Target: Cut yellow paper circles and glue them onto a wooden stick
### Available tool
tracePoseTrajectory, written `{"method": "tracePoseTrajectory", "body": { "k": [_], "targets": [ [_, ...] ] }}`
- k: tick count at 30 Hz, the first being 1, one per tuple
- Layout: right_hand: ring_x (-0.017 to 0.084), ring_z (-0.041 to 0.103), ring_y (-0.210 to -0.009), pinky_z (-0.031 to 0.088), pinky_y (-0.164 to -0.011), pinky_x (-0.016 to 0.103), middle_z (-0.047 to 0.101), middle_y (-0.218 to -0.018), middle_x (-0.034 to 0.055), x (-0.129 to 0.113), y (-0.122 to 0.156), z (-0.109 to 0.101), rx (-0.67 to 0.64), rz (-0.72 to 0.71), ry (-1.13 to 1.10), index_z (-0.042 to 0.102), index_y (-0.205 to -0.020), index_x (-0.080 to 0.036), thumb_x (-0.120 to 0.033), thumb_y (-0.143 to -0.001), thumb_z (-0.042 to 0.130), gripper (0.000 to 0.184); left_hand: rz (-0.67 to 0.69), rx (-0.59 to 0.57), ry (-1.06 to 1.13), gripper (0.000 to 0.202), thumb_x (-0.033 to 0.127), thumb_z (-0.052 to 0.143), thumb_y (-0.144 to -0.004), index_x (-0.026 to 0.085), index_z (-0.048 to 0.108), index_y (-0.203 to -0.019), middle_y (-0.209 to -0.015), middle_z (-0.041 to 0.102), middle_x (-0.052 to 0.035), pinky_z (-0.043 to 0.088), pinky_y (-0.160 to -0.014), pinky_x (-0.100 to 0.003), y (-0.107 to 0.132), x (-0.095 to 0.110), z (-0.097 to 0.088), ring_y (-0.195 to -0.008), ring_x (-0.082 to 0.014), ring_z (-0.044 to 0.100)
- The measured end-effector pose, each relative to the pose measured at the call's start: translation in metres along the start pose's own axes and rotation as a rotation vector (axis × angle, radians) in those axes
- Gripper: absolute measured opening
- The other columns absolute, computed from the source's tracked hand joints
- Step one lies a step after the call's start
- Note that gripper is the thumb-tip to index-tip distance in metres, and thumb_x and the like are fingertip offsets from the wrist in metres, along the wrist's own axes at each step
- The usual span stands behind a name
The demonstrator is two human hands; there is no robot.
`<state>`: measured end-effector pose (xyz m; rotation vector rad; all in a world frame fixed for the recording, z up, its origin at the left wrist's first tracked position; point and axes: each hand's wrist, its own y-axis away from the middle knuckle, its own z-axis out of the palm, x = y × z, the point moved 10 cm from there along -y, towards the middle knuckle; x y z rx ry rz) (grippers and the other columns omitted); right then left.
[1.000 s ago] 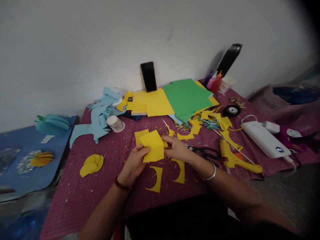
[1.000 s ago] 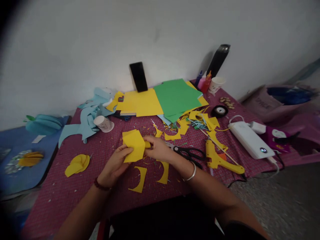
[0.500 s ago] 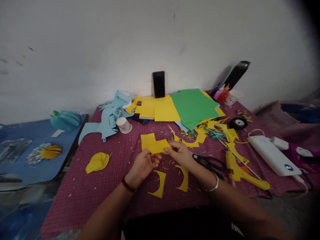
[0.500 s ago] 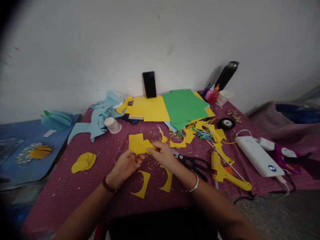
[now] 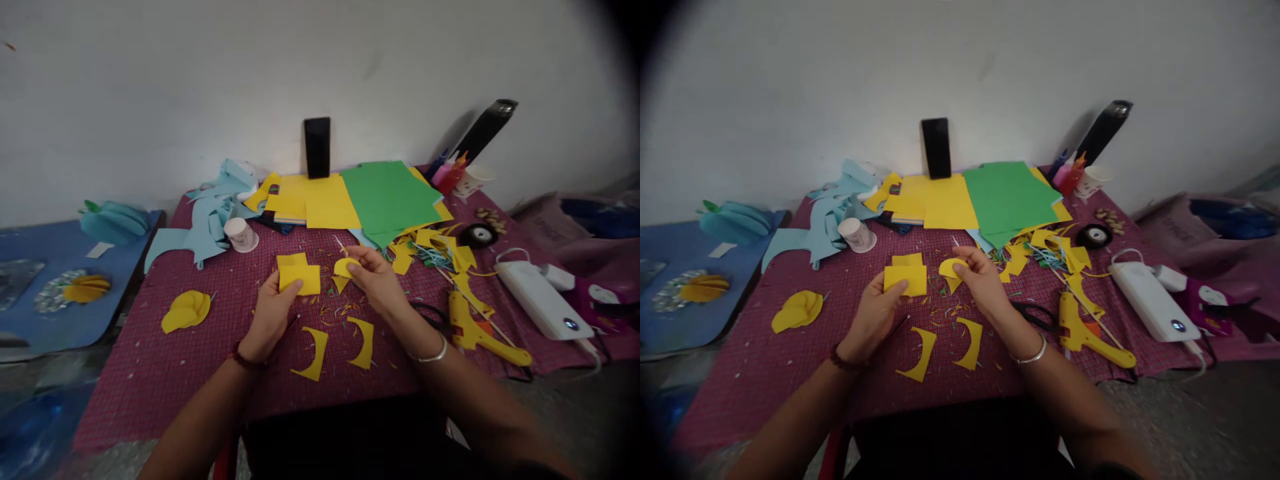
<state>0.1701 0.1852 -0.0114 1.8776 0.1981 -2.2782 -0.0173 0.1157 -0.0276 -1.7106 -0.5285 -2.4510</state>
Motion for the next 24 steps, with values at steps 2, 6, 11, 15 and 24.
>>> {"method": "tracePoseTrajectory", "body": {
  "k": [2, 6, 11, 15, 24],
  "targets": [
    [0.015, 0.056, -0.072, 0.046, -0.069, 0.029, 0.063, -0.081, 0.0005, -0.002, 0.001, 0.003, -0.043, 0.031, -0.042, 0.063, -0.095, -0.023, -0.035, -0.070, 0.073, 0.030, -0.045, -0.017, -0.011, 0.033, 0.024, 0.076, -0.065, 0.017, 0.064, -0.095, -0.092, 0.070, -0.0029, 0.051, -0.058, -0.024, -0.001, -0.006, 0.002, -0.074, -0.0160, 0.064],
    [0.012, 0.050, -0.061, 0.041, -0.060, 0.027, 0.057, -0.069, -0.0017, 0.000, 0.013, 0.029, -0.206, 0.076, 0.086, 0.059, -0.074, -0.021, -0.034, -0.070, 0.071, 0.018, -0.111, -0.094, -0.030, 0.020, 0.025, 0.074, -0.068, 0.015, 0.067, -0.084, -0.089, 0.069, -0.0034, 0.055, -0.067, -0.025, 0.000, -0.022, 0.012, -0.078, -0.0152, 0.065],
    [0.012, 0.049, -0.061, 0.038, -0.058, 0.026, 0.056, -0.068, -0.0022, -0.003, 0.018, 0.044, -0.236, -0.056, 0.344, 0.056, -0.075, -0.020, -0.027, -0.078, 0.061, 0.009, -0.194, -0.144, 0.072, 0.015, 0.027, 0.070, -0.074, 0.013, 0.067, -0.079, -0.088, 0.068, -0.0052, 0.056, -0.073, -0.028, 0.006, -0.033, 0.022, -0.079, -0.0148, 0.065],
    [0.014, 0.056, -0.069, 0.040, -0.064, 0.027, 0.062, -0.075, -0.0007, -0.007, 0.019, 0.049, -0.242, -0.200, 0.573, 0.058, -0.079, -0.020, -0.021, -0.082, 0.056, 0.004, -0.263, -0.195, 0.174, 0.015, 0.026, 0.068, -0.076, 0.011, 0.066, -0.080, -0.092, 0.068, -0.0081, 0.057, -0.077, -0.036, 0.013, -0.036, 0.031, -0.082, -0.0189, 0.066],
    [0.016, 0.058, -0.073, 0.038, -0.066, 0.027, 0.065, -0.081, 0.0020, -0.017, 0.029, 0.060, -0.245, -0.313, 0.854, 0.058, -0.083, -0.021, -0.017, -0.086, 0.053, 0.007, -0.355, -0.216, 0.250, 0.025, 0.034, 0.057, -0.086, 0.015, 0.062, -0.102, -0.110, 0.068, -0.0098, 0.055, -0.082, -0.039, 0.017, -0.042, 0.035, -0.090, -0.0220, 0.068]
  ]
}}
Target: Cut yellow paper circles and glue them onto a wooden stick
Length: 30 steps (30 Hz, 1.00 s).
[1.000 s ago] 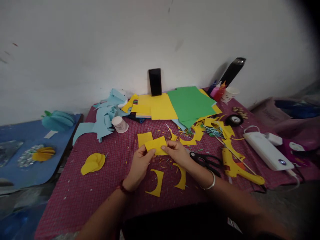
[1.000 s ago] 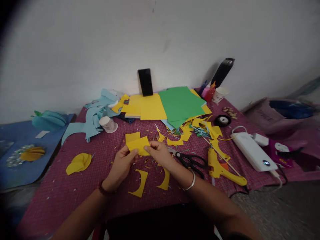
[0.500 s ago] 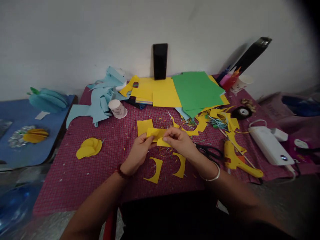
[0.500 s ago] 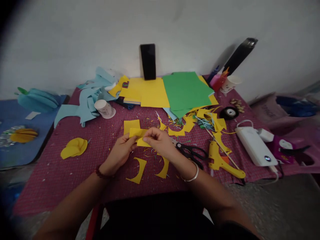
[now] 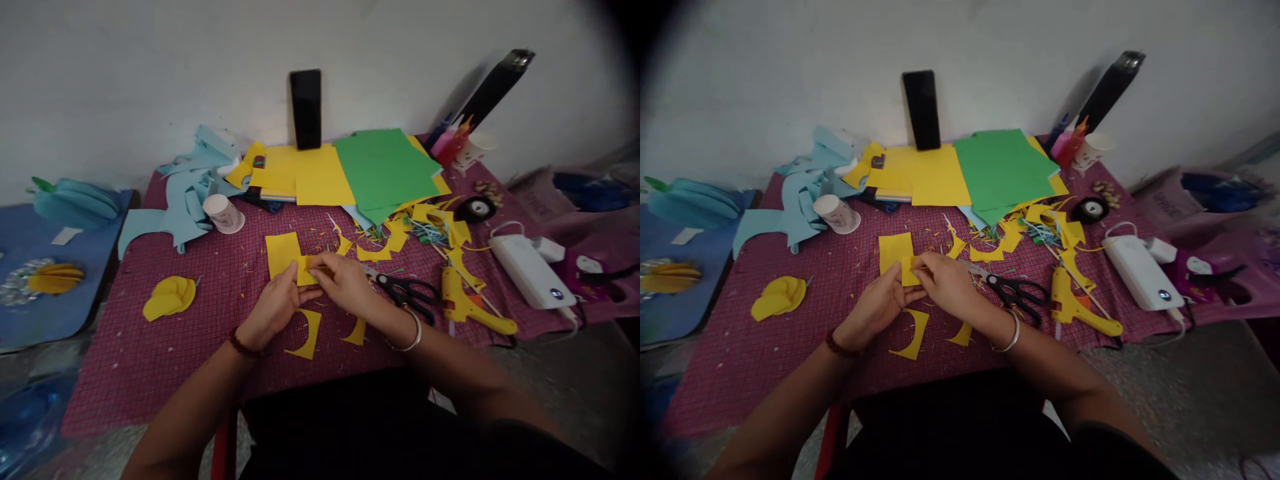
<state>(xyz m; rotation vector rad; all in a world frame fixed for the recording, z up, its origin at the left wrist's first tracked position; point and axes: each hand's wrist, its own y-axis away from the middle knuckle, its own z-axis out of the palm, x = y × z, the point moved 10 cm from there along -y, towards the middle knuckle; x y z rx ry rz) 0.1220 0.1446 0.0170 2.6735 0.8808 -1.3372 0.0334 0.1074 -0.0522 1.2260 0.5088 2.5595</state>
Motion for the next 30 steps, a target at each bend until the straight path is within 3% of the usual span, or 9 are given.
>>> {"method": "tracePoseTrajectory", "body": {
  "k": [10, 15, 21, 24, 26, 30],
  "targets": [
    [0.017, 0.059, -0.075, 0.038, -0.067, 0.028, 0.066, -0.081, 0.0035, -0.007, 0.001, 0.006, -0.027, -0.040, 0.093, 0.060, -0.086, -0.020, -0.017, -0.088, 0.050, 0.011, -0.037, -0.047, 0.068, 0.019, 0.021, 0.049, -0.083, 0.016, 0.063, -0.095, -0.106, 0.069, -0.0089, 0.053, -0.086, -0.042, -0.001, -0.001, 0.008, -0.100, -0.0242, 0.065],
    [0.020, 0.063, -0.089, 0.043, -0.077, 0.031, 0.070, -0.097, 0.0064, -0.009, 0.002, 0.010, -0.027, -0.068, 0.110, 0.063, -0.099, -0.020, -0.019, -0.090, 0.049, 0.016, -0.048, -0.062, 0.057, 0.016, 0.021, 0.053, -0.078, 0.014, 0.064, -0.088, -0.099, 0.071, -0.0098, 0.052, -0.087, -0.043, 0.001, -0.003, 0.010, -0.098, -0.0256, 0.066],
    [0.022, 0.062, -0.099, 0.045, -0.084, 0.034, 0.068, -0.108, 0.0092, -0.014, 0.005, 0.019, -0.074, -0.125, 0.139, 0.060, -0.110, -0.017, -0.018, -0.092, 0.047, 0.023, -0.011, -0.076, -0.033, 0.010, 0.008, 0.059, -0.069, 0.012, 0.061, -0.077, -0.091, 0.071, -0.0089, 0.052, -0.088, -0.041, 0.003, -0.007, 0.008, -0.096, -0.0243, 0.067],
    [0.021, 0.062, -0.095, 0.046, -0.082, 0.033, 0.067, -0.105, 0.0089, -0.006, 0.002, 0.013, -0.055, -0.082, 0.031, 0.058, -0.112, -0.017, -0.017, -0.089, 0.050, 0.024, 0.009, -0.017, -0.039, 0.014, 0.007, 0.059, -0.070, 0.012, 0.061, -0.082, -0.092, 0.072, -0.0089, 0.053, -0.088, -0.042, 0.001, -0.005, 0.000, -0.095, -0.0244, 0.068],
    [0.018, 0.062, -0.083, 0.047, -0.074, 0.031, 0.066, -0.094, 0.0059, 0.010, -0.002, 0.000, 0.027, 0.007, -0.131, 0.056, -0.110, -0.018, -0.019, -0.087, 0.053, 0.023, 0.020, 0.010, -0.044, 0.018, 0.007, 0.057, -0.071, 0.012, 0.062, -0.087, -0.093, 0.072, -0.0101, 0.053, -0.089, -0.043, 0.000, 0.000, -0.004, -0.094, -0.0254, 0.069],
    [0.012, 0.052, -0.061, 0.042, -0.057, 0.025, 0.057, -0.072, -0.0013, 0.045, -0.006, -0.021, 0.184, 0.180, -0.502, 0.053, -0.086, -0.019, -0.027, -0.085, 0.054, 0.008, 0.055, 0.017, -0.045, 0.023, 0.007, 0.056, -0.072, 0.011, 0.063, -0.093, -0.098, 0.073, -0.0126, 0.053, -0.089, -0.045, 0.001, 0.013, -0.004, -0.091, -0.0265, 0.070]
  ]
}}
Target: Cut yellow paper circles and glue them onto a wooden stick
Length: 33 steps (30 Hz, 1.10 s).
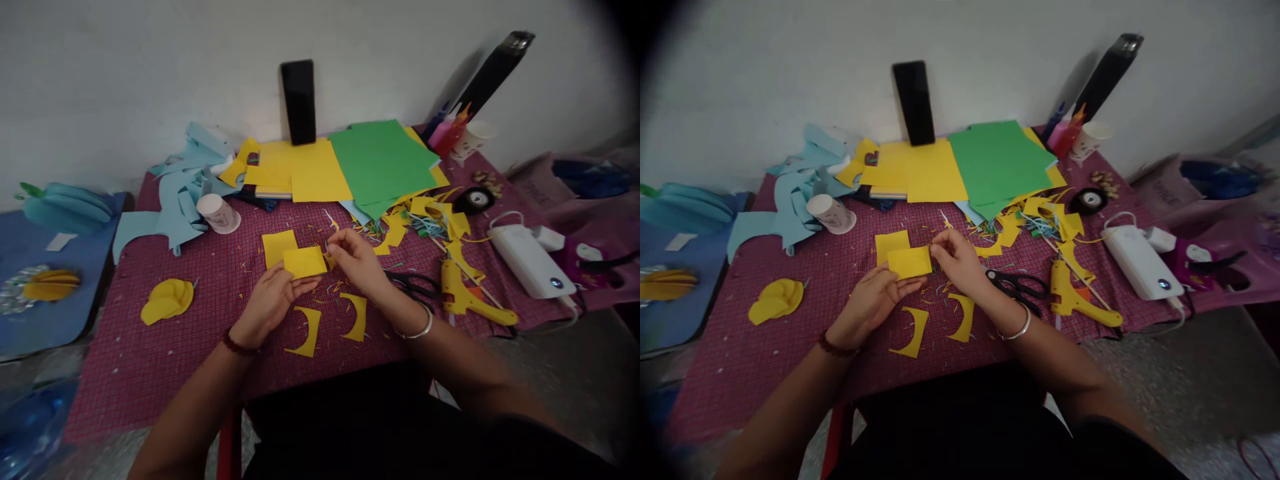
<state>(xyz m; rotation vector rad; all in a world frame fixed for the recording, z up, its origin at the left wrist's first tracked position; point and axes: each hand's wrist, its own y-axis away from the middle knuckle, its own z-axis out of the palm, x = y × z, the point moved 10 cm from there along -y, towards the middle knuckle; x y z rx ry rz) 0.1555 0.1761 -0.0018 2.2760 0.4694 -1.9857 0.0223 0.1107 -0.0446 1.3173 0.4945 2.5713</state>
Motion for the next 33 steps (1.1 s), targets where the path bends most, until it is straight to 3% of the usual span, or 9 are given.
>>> {"method": "tracePoseTrajectory", "body": {
  "k": [5, 9, 14, 21, 33],
  "targets": [
    [0.007, 0.046, -0.048, 0.035, -0.048, 0.022, 0.057, -0.066, -0.0031, 0.019, 0.007, 0.020, -0.208, 0.230, -0.200, 0.050, -0.073, -0.019, -0.044, -0.089, 0.049, 0.030, 0.055, 0.006, -0.036, 0.026, 0.010, 0.056, -0.074, 0.011, 0.062, -0.100, -0.102, 0.072, -0.0142, 0.053, -0.088, -0.046, 0.003, 0.011, 0.000, -0.092, -0.0276, 0.070],
    [0.006, 0.046, -0.044, 0.032, -0.044, 0.021, 0.059, -0.062, -0.0029, 0.021, 0.018, 0.036, -0.304, 0.327, -0.277, 0.047, -0.072, -0.020, -0.049, -0.091, 0.044, 0.034, 0.211, -0.014, -0.121, 0.026, 0.014, 0.055, -0.077, 0.014, 0.063, -0.103, -0.107, 0.071, -0.0126, 0.054, -0.087, -0.045, 0.004, 0.024, 0.000, -0.093, -0.0265, 0.069],
    [0.005, 0.046, -0.043, 0.032, -0.042, 0.020, 0.058, -0.060, -0.0039, 0.019, 0.019, 0.039, -0.287, 0.314, -0.346, 0.049, -0.072, -0.020, -0.047, -0.089, 0.050, 0.032, 0.333, -0.057, -0.335, 0.030, 0.018, 0.048, -0.085, 0.017, 0.060, -0.112, -0.113, 0.068, -0.0095, 0.053, -0.088, -0.040, 0.008, 0.028, 0.003, -0.101, -0.0232, 0.065],
    [0.006, 0.049, -0.037, 0.035, -0.037, 0.018, 0.061, -0.055, -0.0063, 0.028, 0.020, 0.043, -0.206, 0.411, -0.537, 0.048, -0.075, -0.020, -0.049, -0.080, 0.062, 0.032, 0.385, 0.022, -0.685, 0.032, 0.020, 0.044, -0.086, 0.015, 0.062, -0.112, -0.112, 0.068, -0.0091, 0.053, -0.086, -0.037, 0.015, 0.037, 0.008, -0.099, -0.0226, 0.065],
    [0.004, 0.048, -0.037, 0.035, -0.037, 0.016, 0.059, -0.052, -0.0077, 0.027, 0.016, 0.038, -0.172, 0.370, -0.548, 0.050, -0.077, -0.019, -0.037, -0.081, 0.063, 0.022, 0.344, -0.071, -0.744, 0.028, 0.018, 0.041, -0.086, 0.014, 0.064, -0.102, -0.096, 0.071, -0.0077, 0.053, -0.079, -0.034, 0.011, 0.028, 0.014, -0.082, -0.0198, 0.067]
  ]
}}
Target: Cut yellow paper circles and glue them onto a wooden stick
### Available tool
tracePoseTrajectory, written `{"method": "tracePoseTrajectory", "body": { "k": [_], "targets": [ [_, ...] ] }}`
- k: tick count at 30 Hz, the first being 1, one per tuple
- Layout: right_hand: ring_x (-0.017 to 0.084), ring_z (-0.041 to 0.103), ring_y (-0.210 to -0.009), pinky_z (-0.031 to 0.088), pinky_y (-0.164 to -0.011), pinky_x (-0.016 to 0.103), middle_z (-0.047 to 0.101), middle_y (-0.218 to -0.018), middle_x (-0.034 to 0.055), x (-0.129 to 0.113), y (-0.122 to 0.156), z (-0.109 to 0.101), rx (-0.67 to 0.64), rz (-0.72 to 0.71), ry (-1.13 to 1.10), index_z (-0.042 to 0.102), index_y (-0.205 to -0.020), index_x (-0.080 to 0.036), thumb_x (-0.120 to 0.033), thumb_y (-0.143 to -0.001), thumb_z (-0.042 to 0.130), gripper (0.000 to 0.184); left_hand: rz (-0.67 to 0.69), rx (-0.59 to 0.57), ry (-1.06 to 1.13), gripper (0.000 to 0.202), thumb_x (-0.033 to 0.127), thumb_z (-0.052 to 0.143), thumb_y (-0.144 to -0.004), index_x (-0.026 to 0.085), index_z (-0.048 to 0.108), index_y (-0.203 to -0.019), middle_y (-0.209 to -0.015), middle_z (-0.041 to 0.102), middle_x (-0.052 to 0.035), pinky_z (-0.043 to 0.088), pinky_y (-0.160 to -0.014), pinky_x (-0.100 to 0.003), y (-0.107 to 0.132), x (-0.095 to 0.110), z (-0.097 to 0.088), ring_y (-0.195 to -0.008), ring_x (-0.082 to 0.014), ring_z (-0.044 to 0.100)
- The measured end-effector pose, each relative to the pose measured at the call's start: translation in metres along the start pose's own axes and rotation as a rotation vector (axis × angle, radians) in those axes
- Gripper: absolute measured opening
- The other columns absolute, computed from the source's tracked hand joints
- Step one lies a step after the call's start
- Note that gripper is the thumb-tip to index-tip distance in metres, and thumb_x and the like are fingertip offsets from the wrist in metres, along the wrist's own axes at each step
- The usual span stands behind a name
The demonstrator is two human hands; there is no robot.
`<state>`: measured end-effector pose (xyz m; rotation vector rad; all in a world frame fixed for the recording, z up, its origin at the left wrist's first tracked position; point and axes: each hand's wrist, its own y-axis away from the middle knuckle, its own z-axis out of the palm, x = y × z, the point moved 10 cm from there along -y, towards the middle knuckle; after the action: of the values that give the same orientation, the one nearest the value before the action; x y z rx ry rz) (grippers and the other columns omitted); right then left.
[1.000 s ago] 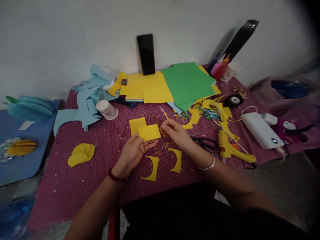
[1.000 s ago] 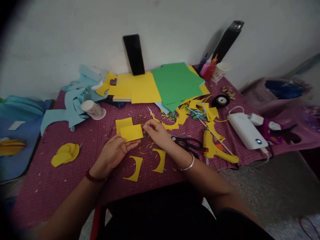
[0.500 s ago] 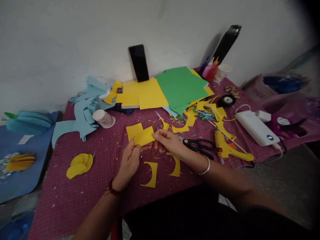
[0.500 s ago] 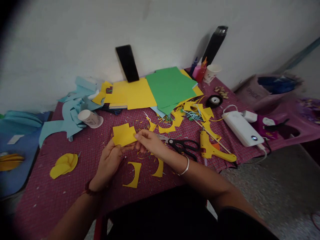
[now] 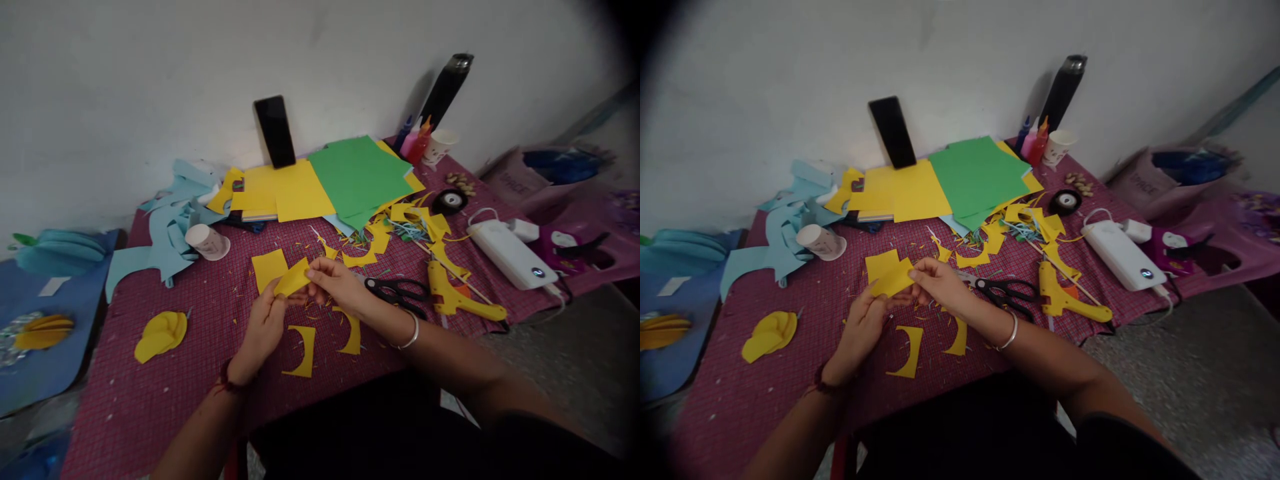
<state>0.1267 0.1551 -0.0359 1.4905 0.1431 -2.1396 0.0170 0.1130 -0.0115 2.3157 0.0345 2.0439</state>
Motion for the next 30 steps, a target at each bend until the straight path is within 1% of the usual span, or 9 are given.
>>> {"method": "tracePoseTrajectory", "body": {
  "k": [5, 12, 15, 18, 20, 22, 24, 27, 30],
  "targets": [
    [0.004, 0.047, -0.037, 0.036, -0.038, 0.016, 0.058, -0.052, -0.0085, -0.005, 0.002, 0.001, 0.013, 0.006, 0.046, 0.050, -0.077, -0.019, -0.032, -0.081, 0.062, 0.018, 0.038, 0.014, -0.088, 0.027, 0.013, 0.044, -0.082, 0.016, 0.065, -0.099, -0.089, 0.072, -0.0059, 0.052, -0.078, -0.033, 0.001, 0.007, -0.002, -0.078, -0.0198, 0.067],
    [0.004, 0.047, -0.037, 0.036, -0.038, 0.016, 0.057, -0.052, -0.0088, -0.001, 0.000, 0.000, 0.018, 0.029, 0.071, 0.049, -0.078, -0.020, -0.029, -0.080, 0.062, 0.016, 0.081, -0.008, -0.129, 0.034, 0.008, 0.046, -0.079, 0.018, 0.064, -0.105, -0.090, 0.072, -0.0045, 0.050, -0.079, -0.032, 0.002, 0.008, -0.002, -0.082, -0.0205, 0.067],
    [0.004, 0.047, -0.037, 0.035, -0.037, 0.016, 0.058, -0.053, -0.0089, 0.000, -0.001, 0.000, 0.009, 0.012, 0.101, 0.049, -0.079, -0.020, -0.029, -0.078, 0.064, 0.017, 0.014, 0.007, -0.064, 0.029, 0.010, 0.046, -0.079, 0.016, 0.065, -0.100, -0.089, 0.072, -0.0054, 0.051, -0.078, -0.033, 0.001, 0.001, -0.002, -0.079, -0.0197, 0.067],
    [0.005, 0.048, -0.037, 0.036, -0.038, 0.016, 0.058, -0.053, -0.0091, -0.002, -0.001, 0.000, -0.002, -0.014, 0.144, 0.050, -0.081, -0.019, -0.028, -0.078, 0.063, 0.016, -0.115, 0.007, 0.205, 0.024, 0.015, 0.046, -0.080, 0.014, 0.063, -0.097, -0.087, 0.072, -0.0073, 0.053, -0.074, -0.034, 0.001, -0.011, 0.003, -0.076, -0.0194, 0.068],
    [0.005, 0.047, -0.037, 0.036, -0.039, 0.016, 0.057, -0.053, -0.0095, -0.004, 0.000, 0.000, 0.004, -0.029, 0.154, 0.048, -0.083, -0.020, -0.028, -0.078, 0.061, 0.016, -0.181, 0.013, 0.399, 0.021, 0.019, 0.049, -0.079, 0.013, 0.061, -0.095, -0.081, 0.072, -0.0081, 0.054, -0.071, -0.035, 0.001, -0.016, 0.007, -0.074, -0.0198, 0.068],
    [0.005, 0.046, -0.037, 0.036, -0.039, 0.017, 0.056, -0.052, -0.0101, -0.005, 0.001, 0.001, 0.015, -0.046, 0.155, 0.047, -0.084, -0.020, -0.028, -0.078, 0.061, 0.017, -0.231, 0.034, 0.494, 0.018, 0.023, 0.053, -0.078, 0.012, 0.061, -0.091, -0.072, 0.071, -0.0080, 0.054, -0.067, -0.034, 0.001, -0.020, 0.008, -0.069, -0.0197, 0.068],
    [0.005, 0.045, -0.037, 0.037, -0.039, 0.017, 0.055, -0.052, -0.0105, -0.006, 0.003, 0.001, 0.024, -0.059, 0.158, 0.047, -0.085, -0.020, -0.030, -0.078, 0.061, 0.018, -0.267, 0.042, 0.501, 0.018, 0.028, 0.057, -0.079, 0.012, 0.060, -0.087, -0.066, 0.070, -0.0072, 0.053, -0.060, -0.030, 0.001, -0.023, 0.007, -0.062, -0.0181, 0.066],
    [0.006, 0.046, -0.039, 0.038, -0.041, 0.018, 0.055, -0.053, -0.0099, -0.006, 0.004, 0.005, 0.007, -0.060, 0.170, 0.048, -0.085, -0.020, -0.032, -0.078, 0.062, 0.020, -0.293, 0.024, 0.425, 0.022, 0.035, 0.062, -0.078, 0.013, 0.061, -0.080, -0.061, 0.067, -0.0046, 0.049, -0.051, -0.024, 0.001, -0.027, 0.007, -0.051, -0.0136, 0.061],
    [0.006, 0.046, -0.040, 0.037, -0.041, 0.018, 0.055, -0.054, -0.0088, -0.005, 0.006, 0.008, -0.032, -0.049, 0.175, 0.049, -0.085, -0.020, -0.036, -0.079, 0.063, 0.022, -0.283, 0.078, 0.300, 0.021, 0.034, 0.066, -0.075, 0.013, 0.061, -0.072, -0.056, 0.062, -0.0004, 0.042, -0.046, -0.020, 0.001, -0.030, -0.003, -0.045, -0.0092, 0.054]
  ]
}}
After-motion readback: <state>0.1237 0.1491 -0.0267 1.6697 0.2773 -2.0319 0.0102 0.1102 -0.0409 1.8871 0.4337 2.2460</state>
